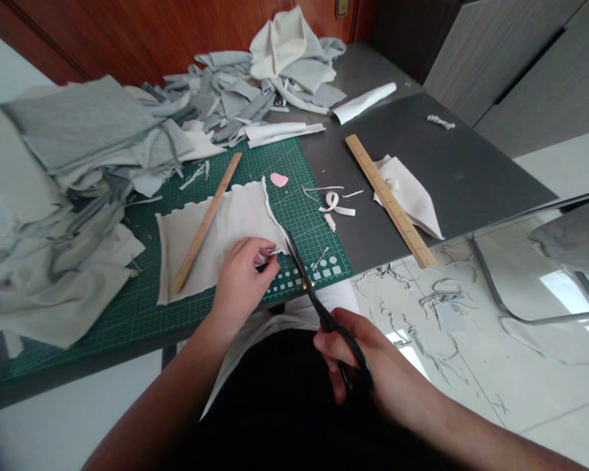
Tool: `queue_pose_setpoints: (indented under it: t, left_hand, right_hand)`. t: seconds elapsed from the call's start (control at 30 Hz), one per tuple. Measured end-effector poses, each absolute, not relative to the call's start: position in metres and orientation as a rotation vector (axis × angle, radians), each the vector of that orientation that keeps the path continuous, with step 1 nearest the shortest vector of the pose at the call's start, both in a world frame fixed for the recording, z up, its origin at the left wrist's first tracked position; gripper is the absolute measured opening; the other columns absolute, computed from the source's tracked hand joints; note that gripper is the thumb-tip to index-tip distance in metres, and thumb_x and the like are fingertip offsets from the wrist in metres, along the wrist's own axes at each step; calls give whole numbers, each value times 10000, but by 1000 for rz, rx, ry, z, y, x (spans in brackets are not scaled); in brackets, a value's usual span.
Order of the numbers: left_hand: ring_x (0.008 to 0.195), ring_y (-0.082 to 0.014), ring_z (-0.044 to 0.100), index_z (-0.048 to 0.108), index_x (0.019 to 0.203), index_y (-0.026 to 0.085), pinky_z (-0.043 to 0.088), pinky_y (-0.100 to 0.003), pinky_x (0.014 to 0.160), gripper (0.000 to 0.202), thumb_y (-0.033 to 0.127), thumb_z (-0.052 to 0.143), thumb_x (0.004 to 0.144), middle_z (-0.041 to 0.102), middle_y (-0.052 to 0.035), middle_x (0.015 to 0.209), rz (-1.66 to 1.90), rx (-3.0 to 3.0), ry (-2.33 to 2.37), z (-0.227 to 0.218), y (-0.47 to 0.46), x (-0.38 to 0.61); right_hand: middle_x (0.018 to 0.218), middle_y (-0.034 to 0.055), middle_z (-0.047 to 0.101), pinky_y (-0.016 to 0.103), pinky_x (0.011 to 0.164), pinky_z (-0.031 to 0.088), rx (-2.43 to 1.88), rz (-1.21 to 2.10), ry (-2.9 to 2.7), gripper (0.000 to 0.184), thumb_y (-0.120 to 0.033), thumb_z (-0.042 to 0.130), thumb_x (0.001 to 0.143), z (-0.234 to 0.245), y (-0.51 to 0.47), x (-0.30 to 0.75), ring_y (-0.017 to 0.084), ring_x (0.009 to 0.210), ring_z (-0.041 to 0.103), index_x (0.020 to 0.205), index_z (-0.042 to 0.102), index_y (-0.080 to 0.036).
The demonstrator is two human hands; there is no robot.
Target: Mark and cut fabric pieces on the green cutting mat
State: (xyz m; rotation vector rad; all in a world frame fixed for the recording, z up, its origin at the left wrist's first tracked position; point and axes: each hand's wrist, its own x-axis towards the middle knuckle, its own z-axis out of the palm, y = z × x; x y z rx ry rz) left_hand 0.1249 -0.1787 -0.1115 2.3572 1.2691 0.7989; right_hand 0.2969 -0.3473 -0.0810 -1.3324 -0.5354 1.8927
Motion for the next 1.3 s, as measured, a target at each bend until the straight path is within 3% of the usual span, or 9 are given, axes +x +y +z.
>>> queue_pose_setpoints:
  t: [0.1, 0.23, 0.4, 0.5, 0.6, 0.77, 0.87, 1.03, 1.3]
  left_hand:
    - [813, -190, 626, 652, 937, 218, 484, -321, 738, 161, 90, 648, 839, 645, -6, 822, 761, 2314, 1301, -112, -177, 125]
    - [935, -233, 621, 692, 1018, 239, 465, -374, 820, 189, 132, 662, 865, 667, -34, 936, 660, 2497, 1300, -109, -180, 126]
    - [973, -259, 575, 706, 941, 240, 446, -404, 839, 56, 245, 650, 940, 690, -54, 1092, 576, 2702, 1255, -104, -182, 129]
    - [937, -253, 589, 656, 870, 219, 450, -384, 794, 112, 273, 630, 964, 695, -61, 988, 529, 2740, 1254, -102, -177, 136]
    - [849, -221, 622, 607, 838, 208, 464, -347, 744, 156, 262, 603, 985, 681, -47, 859, 613, 2572, 1309, -102, -167, 145]
    - [811, -172, 669, 642, 960, 216, 504, -296, 738, 52, 168, 648, 939, 726, -20, 908, 772, 2265, 1216, -105, -163, 143]
    - [818, -171, 673, 663, 929, 209, 512, -300, 760, 100, 112, 661, 901, 721, -21, 900, 790, 2276, 1207, -107, -170, 135]
    - [820, -166, 684, 676, 925, 204, 524, -297, 776, 48, 159, 669, 909, 727, -18, 896, 868, 2238, 1213, -110, -178, 130]
    - [930, -199, 656, 685, 954, 199, 519, -335, 860, 129, 90, 651, 894, 721, -34, 953, 857, 2375, 1086, -112, -178, 132]
  right_hand:
    - [696, -35, 545, 262, 500, 407, -1340, 1805, -506, 402, -547, 716, 834, -79, -340, 306, 115, 510, 524, 891, 545, -187]
    - [692, -25, 555, 265, 505, 408, -1347, 1727, -535, 392, -536, 724, 839, -77, -337, 321, 120, 508, 548, 889, 573, -178]
    - [679, -16, 558, 277, 523, 414, -1400, 1699, -596, 389, -546, 713, 857, -72, -346, 336, 131, 520, 559, 901, 610, -173]
    - [663, -13, 566, 280, 545, 419, -1409, 1691, -634, 390, -553, 708, 864, -67, -352, 341, 129, 515, 555, 889, 621, -174]
    - [662, -8, 572, 286, 545, 420, -1416, 1662, -612, 394, -559, 714, 859, -62, -355, 345, 136, 524, 554, 903, 629, -178]
    - [639, -15, 576, 294, 630, 430, -1431, 1697, -691, 392, -566, 650, 912, -64, -363, 345, 138, 561, 553, 955, 607, -178]
    - [652, -26, 570, 284, 602, 409, -1479, 1832, -720, 417, -591, 640, 907, -68, -366, 335, 138, 569, 548, 968, 566, -185]
    - [631, -46, 549, 279, 578, 385, -1569, 1882, -743, 505, -669, 660, 837, -69, -363, 317, 132, 539, 540, 935, 532, -190]
    - [648, -48, 559, 277, 588, 383, -1557, 1888, -713, 487, -648, 677, 828, -70, -357, 306, 127, 539, 547, 920, 533, -192]
